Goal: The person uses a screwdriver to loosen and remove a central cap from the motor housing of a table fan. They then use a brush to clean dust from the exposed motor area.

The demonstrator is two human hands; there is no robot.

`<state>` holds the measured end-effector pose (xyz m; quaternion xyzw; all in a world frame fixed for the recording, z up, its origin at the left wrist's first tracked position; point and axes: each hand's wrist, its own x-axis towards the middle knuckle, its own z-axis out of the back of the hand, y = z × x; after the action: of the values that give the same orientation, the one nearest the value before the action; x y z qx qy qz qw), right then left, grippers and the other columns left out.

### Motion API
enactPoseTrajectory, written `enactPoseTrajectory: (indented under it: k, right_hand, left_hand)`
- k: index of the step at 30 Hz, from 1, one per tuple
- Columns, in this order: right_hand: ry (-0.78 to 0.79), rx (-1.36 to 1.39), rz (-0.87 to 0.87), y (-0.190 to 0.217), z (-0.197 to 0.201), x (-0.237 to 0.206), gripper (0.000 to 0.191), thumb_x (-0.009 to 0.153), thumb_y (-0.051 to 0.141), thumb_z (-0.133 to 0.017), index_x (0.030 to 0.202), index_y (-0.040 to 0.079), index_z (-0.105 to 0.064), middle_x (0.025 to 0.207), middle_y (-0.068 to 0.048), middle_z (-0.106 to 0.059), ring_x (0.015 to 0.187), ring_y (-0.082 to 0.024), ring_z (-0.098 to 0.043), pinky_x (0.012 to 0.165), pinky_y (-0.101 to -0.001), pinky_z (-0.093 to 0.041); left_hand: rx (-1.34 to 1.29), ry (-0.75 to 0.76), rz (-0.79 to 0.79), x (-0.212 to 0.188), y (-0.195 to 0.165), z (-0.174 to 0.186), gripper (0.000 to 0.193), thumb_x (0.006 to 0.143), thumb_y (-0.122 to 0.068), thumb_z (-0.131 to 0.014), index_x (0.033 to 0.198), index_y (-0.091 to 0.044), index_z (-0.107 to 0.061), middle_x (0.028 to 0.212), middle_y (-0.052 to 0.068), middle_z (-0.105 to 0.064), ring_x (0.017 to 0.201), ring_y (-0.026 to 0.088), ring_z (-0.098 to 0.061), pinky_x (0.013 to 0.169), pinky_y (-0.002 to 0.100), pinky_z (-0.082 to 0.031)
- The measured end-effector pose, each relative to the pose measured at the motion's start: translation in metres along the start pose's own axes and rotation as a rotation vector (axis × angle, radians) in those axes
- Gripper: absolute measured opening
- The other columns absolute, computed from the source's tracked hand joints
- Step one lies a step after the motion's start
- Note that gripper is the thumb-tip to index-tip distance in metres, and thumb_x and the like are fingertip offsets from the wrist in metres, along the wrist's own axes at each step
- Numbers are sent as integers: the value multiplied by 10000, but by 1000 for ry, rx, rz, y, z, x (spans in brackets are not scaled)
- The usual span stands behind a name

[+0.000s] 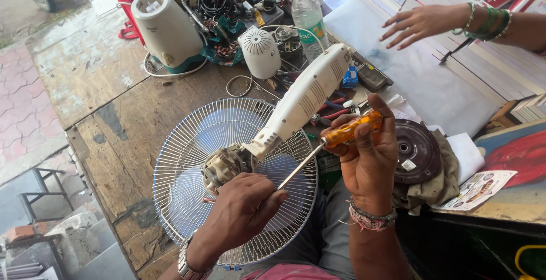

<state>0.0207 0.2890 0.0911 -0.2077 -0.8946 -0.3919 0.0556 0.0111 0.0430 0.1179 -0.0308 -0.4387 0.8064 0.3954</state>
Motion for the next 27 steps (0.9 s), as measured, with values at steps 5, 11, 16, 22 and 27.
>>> enactPoseTrajectory:
  k: [5,11,16,22,27]
  right_hand:
    - [159,-132,20,5,-5,1,582,1031,189,-696,1523,114,-394,1121,-219,-678,990,-332,-729,849,-419,-636]
    - [373,-408,-110,20,-7,2,550,989,211,-708,1440,96,-415,1056,-204,-708,953,-292,-741,841,-430,-639]
    - [465,-397,-62,15,-10,0,481,1023,215,-682,1416,133,-416,1063,-210,-740,965,-303,-757,840,-423,-641]
    - [491,-277,-139,13,-5,0,481,1008,194,-667,1413,185,-407,1080,-235,-743,988,-348,-779,785,-461,-653]
    - [590,9,-138,8,-2,0,431,1036,104,-696,1371,196,-440,1159,-217,-690,1099,-360,-723,948,-561,-636]
  left_hand:
    - [-12,55,39,-12,9,5,450,1009,-285,-612,646,-68,-456,564,95,-410,530,286,-463,638,450,-448]
    - [-44,109,2,-29,23,0,415,1009,-284,-611,689,-50,-489,634,124,-486,628,346,-555,605,480,-430]
    - [-35,137,72,-38,38,-13,462,1024,-340,-585,640,-93,-516,565,68,-506,536,254,-568,614,452,-506]
    - [-46,197,132,-45,43,-21,458,1024,-357,-568,641,-106,-539,547,42,-500,502,196,-545,590,434,-518]
    - [-39,119,41,-45,36,-24,442,1032,-343,-576,664,-100,-603,584,34,-586,566,182,-641,651,412,-554]
